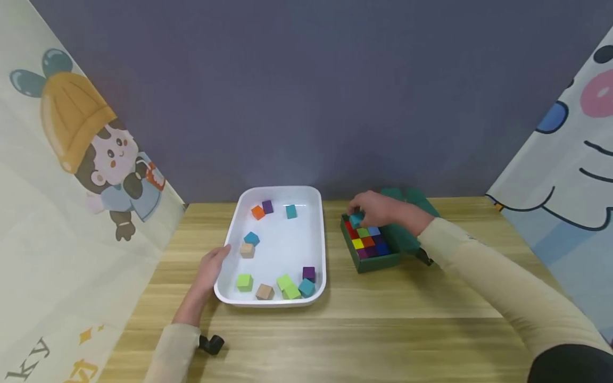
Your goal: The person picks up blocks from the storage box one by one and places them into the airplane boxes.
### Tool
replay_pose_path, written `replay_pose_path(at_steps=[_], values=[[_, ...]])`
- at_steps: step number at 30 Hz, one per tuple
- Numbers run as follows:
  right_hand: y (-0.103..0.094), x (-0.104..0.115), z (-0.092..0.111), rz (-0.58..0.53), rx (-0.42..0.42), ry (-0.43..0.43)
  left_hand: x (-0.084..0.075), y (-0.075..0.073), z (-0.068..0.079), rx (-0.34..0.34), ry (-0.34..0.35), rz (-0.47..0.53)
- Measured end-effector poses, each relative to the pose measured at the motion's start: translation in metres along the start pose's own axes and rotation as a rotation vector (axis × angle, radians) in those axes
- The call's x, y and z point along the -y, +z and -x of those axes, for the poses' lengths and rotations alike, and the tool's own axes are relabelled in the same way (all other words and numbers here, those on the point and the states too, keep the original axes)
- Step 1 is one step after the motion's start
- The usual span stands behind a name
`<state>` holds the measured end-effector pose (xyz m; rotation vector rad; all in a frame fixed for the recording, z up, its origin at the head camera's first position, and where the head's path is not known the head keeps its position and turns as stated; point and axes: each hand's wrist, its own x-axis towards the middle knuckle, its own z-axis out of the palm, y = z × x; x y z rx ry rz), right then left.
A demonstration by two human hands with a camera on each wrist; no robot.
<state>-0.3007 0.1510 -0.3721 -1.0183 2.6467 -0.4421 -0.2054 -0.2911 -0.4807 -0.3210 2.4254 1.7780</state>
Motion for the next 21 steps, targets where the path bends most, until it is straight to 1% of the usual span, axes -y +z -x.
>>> replay_pose_path(at_steps=[3, 5, 8, 12, 21], values=[[0.004, -0.003, -0.004, 0.014, 0.005, 0.009, 0.0, 0.0, 0.002, 0.011, -0.017, -0.006], [0.007, -0.005, -0.008, 0.03, 0.009, 0.012, 0.0, 0.0, 0.002, 0.002, -0.023, -0.01], [0.012, -0.008, -0.013, 0.066, 0.017, 0.017, 0.0, 0.0, 0.002, -0.009, -0.02, -0.006], [0.015, -0.01, -0.018, 0.104, 0.006, 0.029, 0.001, 0.0, 0.002, -0.014, -0.009, 0.003], [0.02, -0.011, -0.027, 0.149, 0.001, 0.061, 0.001, 0.0, 0.002, -0.032, -0.002, 0.0]])
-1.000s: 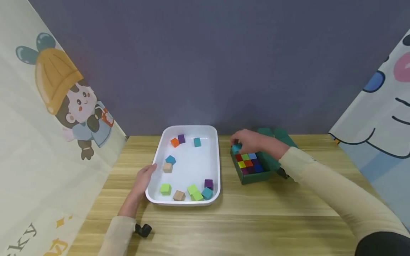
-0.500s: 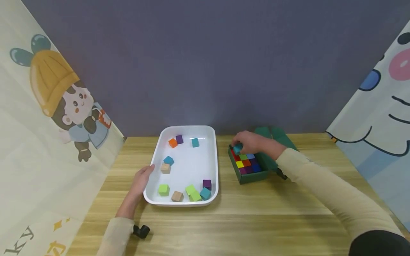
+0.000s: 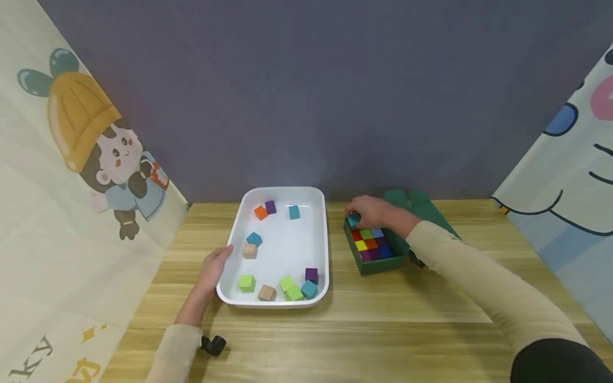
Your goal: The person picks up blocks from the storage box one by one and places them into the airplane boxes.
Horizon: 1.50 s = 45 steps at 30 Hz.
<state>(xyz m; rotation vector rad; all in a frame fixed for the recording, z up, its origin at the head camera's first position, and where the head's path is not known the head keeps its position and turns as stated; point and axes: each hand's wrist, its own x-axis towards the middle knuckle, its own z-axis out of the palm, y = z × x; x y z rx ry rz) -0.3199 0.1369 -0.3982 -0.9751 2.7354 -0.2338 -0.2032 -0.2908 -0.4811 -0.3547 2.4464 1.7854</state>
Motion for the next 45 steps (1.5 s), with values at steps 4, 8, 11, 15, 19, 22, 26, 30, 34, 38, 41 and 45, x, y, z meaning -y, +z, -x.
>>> replay_pose_path(at_steps=[4, 8, 11, 15, 19, 22, 26, 30, 34, 38, 41, 45], values=[[0.002, 0.0, -0.001, 0.006, -0.001, -0.001, -0.001, 0.001, 0.001, 0.001, 0.004, -0.002], [0.006, -0.002, -0.003, 0.014, 0.001, 0.002, -0.001, 0.001, 0.0, 0.006, -0.002, -0.005], [0.009, -0.003, -0.005, 0.02, 0.002, 0.011, -0.001, 0.002, -0.001, 0.008, -0.009, -0.004], [0.012, -0.003, -0.006, 0.032, -0.013, 0.014, 0.0, 0.002, -0.001, 0.007, -0.007, -0.005], [0.014, -0.002, -0.005, 0.067, -0.025, 0.019, 0.0, 0.001, -0.001, 0.0, -0.002, -0.008], [0.015, -0.001, -0.006, 0.094, -0.032, 0.016, 0.001, 0.001, 0.0, 0.004, -0.001, -0.016], [0.014, 0.0, -0.007, 0.103, -0.04, 0.006, -0.001, 0.0, 0.001, 0.009, -0.007, -0.01], [0.015, 0.0, -0.008, 0.103, -0.033, 0.015, -0.002, 0.0, 0.001, 0.008, -0.001, 0.005], [0.013, 0.005, -0.007, 0.122, -0.021, 0.031, -0.002, 0.0, -0.001, 0.004, -0.002, 0.01], [0.003, 0.024, -0.001, 0.153, -0.027, 0.025, -0.001, 0.001, -0.001, 0.009, -0.004, 0.011], [-0.004, 0.046, 0.003, 0.115, -0.066, -0.006, -0.001, 0.0, 0.0, 0.012, 0.003, 0.02], [-0.005, 0.076, 0.0, 0.032, -0.106, -0.125, -0.001, -0.001, 0.002, 0.014, 0.012, 0.019]])
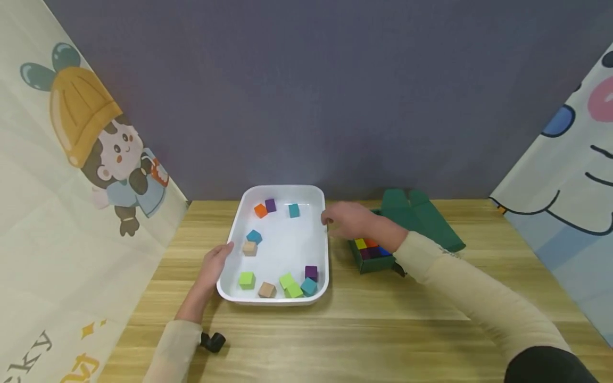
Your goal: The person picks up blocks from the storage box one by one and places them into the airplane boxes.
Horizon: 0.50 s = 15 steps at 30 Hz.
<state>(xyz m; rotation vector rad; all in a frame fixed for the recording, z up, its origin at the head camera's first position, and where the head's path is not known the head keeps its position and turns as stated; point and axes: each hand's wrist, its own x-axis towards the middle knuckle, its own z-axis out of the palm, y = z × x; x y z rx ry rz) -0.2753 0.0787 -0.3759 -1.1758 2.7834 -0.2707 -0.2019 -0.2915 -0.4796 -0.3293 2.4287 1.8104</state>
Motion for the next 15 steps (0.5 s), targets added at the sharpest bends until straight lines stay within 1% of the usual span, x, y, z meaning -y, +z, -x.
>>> replay_pose_path(at_steps=[3, 6, 10, 13, 15], values=[[0.002, 0.023, -0.013, -0.03, 0.005, -0.065, 0.0, -0.001, 0.0, -0.004, -0.006, -0.002], [0.004, 0.048, -0.032, -0.055, 0.03, -0.064, 0.0, -0.001, -0.002, -0.013, -0.01, -0.003], [0.011, 0.078, -0.063, -0.101, 0.074, -0.075, 0.0, -0.001, -0.002, -0.014, -0.013, -0.016], [0.021, 0.095, -0.085, -0.123, 0.112, -0.078, 0.0, 0.0, -0.002, -0.009, -0.009, -0.019], [0.029, 0.103, -0.099, -0.138, 0.127, -0.06, -0.001, 0.001, -0.002, -0.007, -0.004, -0.003]])
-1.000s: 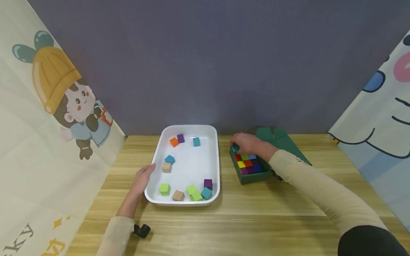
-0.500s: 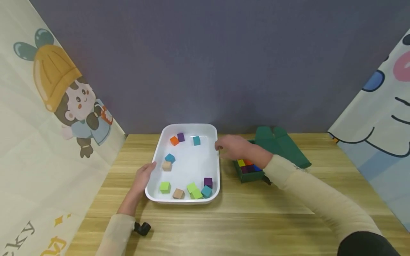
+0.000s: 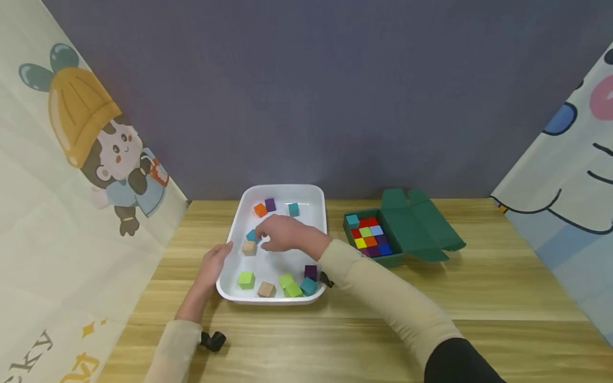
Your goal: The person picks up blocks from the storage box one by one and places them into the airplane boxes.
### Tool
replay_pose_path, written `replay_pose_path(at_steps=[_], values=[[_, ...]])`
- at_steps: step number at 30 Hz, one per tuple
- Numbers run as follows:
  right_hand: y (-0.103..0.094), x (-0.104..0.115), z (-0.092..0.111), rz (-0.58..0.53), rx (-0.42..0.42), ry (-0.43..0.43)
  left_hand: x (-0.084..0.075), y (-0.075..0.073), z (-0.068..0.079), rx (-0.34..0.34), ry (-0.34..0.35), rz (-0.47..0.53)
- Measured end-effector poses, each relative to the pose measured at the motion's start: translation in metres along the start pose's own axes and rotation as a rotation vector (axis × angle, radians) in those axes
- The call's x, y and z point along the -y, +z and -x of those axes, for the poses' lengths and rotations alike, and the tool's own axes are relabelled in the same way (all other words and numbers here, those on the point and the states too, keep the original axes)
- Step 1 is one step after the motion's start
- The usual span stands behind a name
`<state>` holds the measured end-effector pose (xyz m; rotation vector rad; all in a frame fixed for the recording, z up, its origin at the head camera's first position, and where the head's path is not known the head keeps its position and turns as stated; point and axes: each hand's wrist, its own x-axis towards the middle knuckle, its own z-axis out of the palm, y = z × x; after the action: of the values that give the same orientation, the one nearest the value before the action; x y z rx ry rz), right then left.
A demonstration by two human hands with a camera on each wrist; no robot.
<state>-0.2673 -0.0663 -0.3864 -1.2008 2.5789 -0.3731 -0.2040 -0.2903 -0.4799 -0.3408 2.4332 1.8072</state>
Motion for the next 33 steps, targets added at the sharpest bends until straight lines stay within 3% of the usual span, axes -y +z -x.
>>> replay_pose_path(at_steps=[7, 15, 21, 25, 33], values=[[0.029, 0.009, -0.044, -0.019, 0.043, 0.023, 0.0, 0.001, 0.0, 0.024, 0.006, 0.023], [0.046, 0.015, -0.067, 0.013, 0.063, 0.057, 0.001, 0.001, -0.002, 0.011, 0.001, 0.06], [0.053, 0.013, -0.069, -0.037, 0.078, 0.087, 0.0, 0.001, -0.002, 0.003, 0.009, 0.062], [0.054, 0.01, -0.066, -0.045, 0.062, 0.059, -0.001, 0.001, -0.001, -0.003, 0.018, 0.038], [0.031, 0.005, -0.043, 0.001, 0.066, -0.003, -0.001, 0.0, -0.002, -0.01, 0.006, 0.021]])
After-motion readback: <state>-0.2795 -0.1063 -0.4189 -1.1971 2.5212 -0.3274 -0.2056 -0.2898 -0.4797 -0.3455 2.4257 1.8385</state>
